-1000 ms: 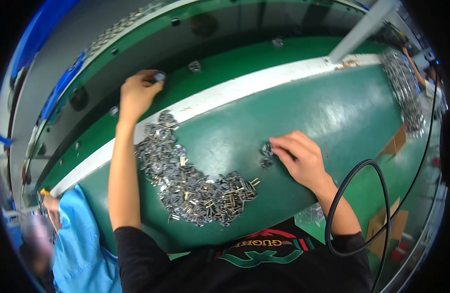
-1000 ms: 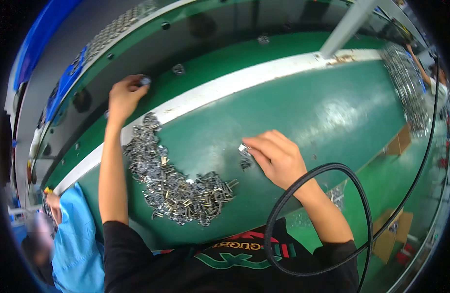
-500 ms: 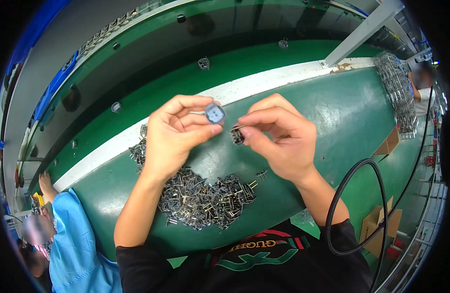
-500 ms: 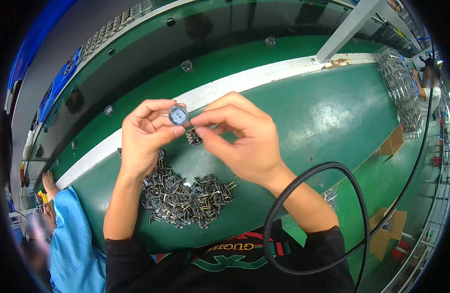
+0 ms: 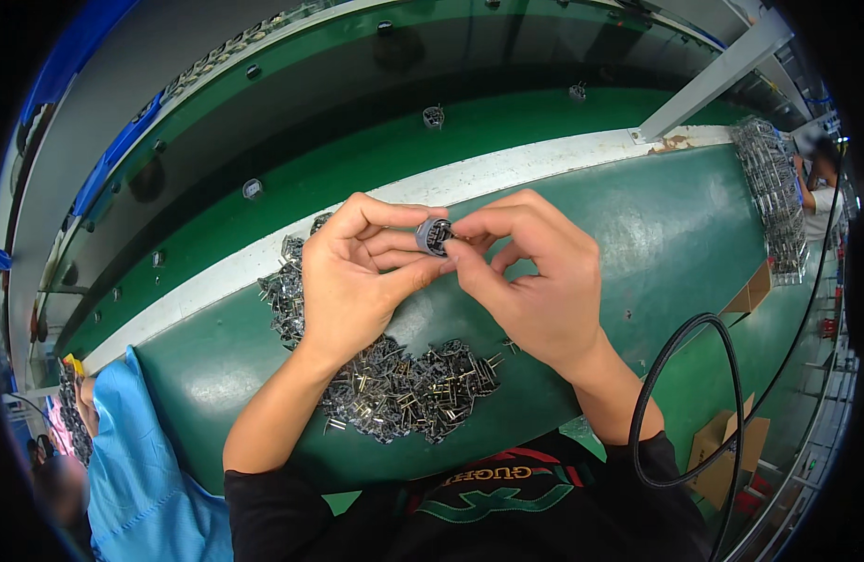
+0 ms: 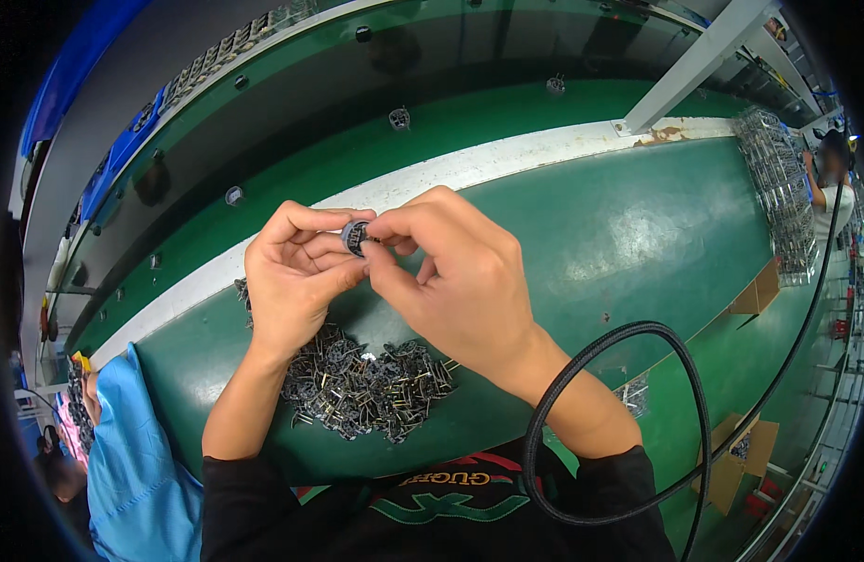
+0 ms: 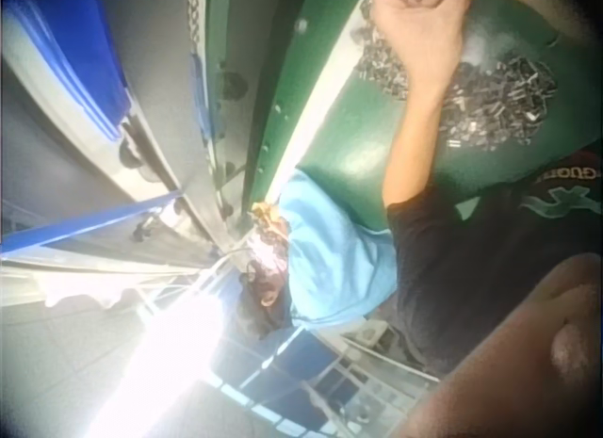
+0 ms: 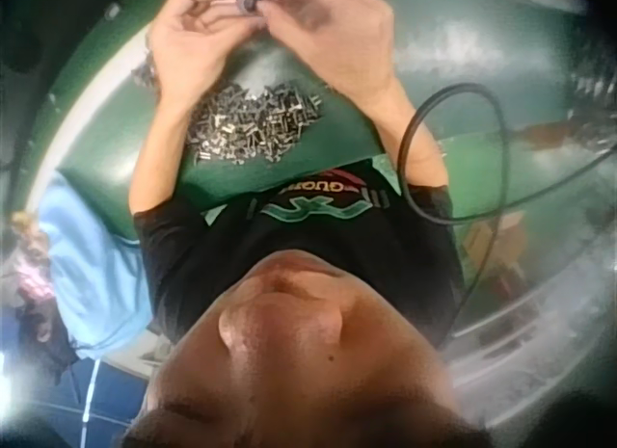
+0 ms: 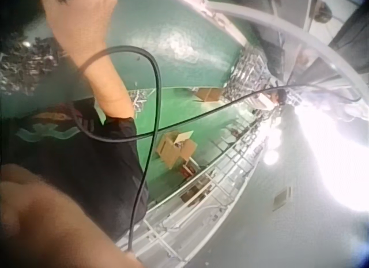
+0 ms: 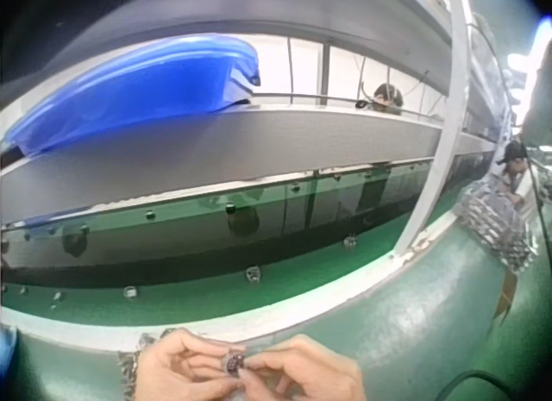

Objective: The person assembles electrical components by hand, inserting metal pins into plastic housings at an industrial workstation.

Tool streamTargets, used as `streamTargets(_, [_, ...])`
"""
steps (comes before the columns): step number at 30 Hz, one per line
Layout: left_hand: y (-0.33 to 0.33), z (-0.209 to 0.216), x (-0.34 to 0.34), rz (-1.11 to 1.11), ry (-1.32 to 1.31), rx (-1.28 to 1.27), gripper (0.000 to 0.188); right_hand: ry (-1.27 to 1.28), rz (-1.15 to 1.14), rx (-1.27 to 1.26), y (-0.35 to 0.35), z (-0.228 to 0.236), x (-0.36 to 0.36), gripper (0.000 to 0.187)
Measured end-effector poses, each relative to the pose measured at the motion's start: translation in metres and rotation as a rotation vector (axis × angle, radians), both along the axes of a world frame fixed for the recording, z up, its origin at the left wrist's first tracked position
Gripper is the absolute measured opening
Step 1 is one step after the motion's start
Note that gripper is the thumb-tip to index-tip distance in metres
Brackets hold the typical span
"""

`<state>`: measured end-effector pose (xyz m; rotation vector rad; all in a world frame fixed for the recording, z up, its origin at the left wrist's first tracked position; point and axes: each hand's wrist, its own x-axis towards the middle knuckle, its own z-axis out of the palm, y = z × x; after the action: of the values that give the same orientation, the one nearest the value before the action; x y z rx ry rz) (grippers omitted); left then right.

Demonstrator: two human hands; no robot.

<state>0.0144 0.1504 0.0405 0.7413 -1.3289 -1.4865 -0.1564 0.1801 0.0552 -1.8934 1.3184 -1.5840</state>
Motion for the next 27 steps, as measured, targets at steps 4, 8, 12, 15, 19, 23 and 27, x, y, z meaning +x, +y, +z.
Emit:
streamTargets(4, [0.002, 0.001, -0.003, 0.018, 0.019, 0.006, 0.034, 0.037, -0.003, -0.056, 0.0, -0.005, -0.001, 0.013])
streamTargets(8, [0.004, 0.005, -0.004, 0.017, 0.017, 0.002, 0.031, -0.001, -0.062, -0.071, -0.001, -0.003, 0.003, 0.012])
streamTargets(12, [0.002, 0.001, -0.003, 0.013, 0.071, 0.009, 0.031, -0.061, -0.057, -0.052, -0.003, -0.008, 0.005, 0.011])
streamTargets(15, [0.005, 0.003, -0.004, 0.019, 0.07, 0.036, 0.033, -0.078, -0.081, -0.057, -0.002, -0.011, 0.009, 0.012])
streamTargets(19, [0.006, 0.0, -0.006, 0.09, -0.044, 0.086, 0.039, -0.016, -0.112, -0.101, -0.005, -0.021, 0.014, 0.016])
streamTargets(23, [0.007, -0.001, -0.01, 0.127, -0.068, 0.06, 0.038, 0.068, -0.107, -0.055, -0.008, -0.019, 0.012, 0.016])
streamTargets(27, [0.006, -0.004, -0.012, 0.254, -0.217, -0.14, 0.03, 0.053, -0.07, 0.027, -0.008, -0.027, 0.014, 0.016])
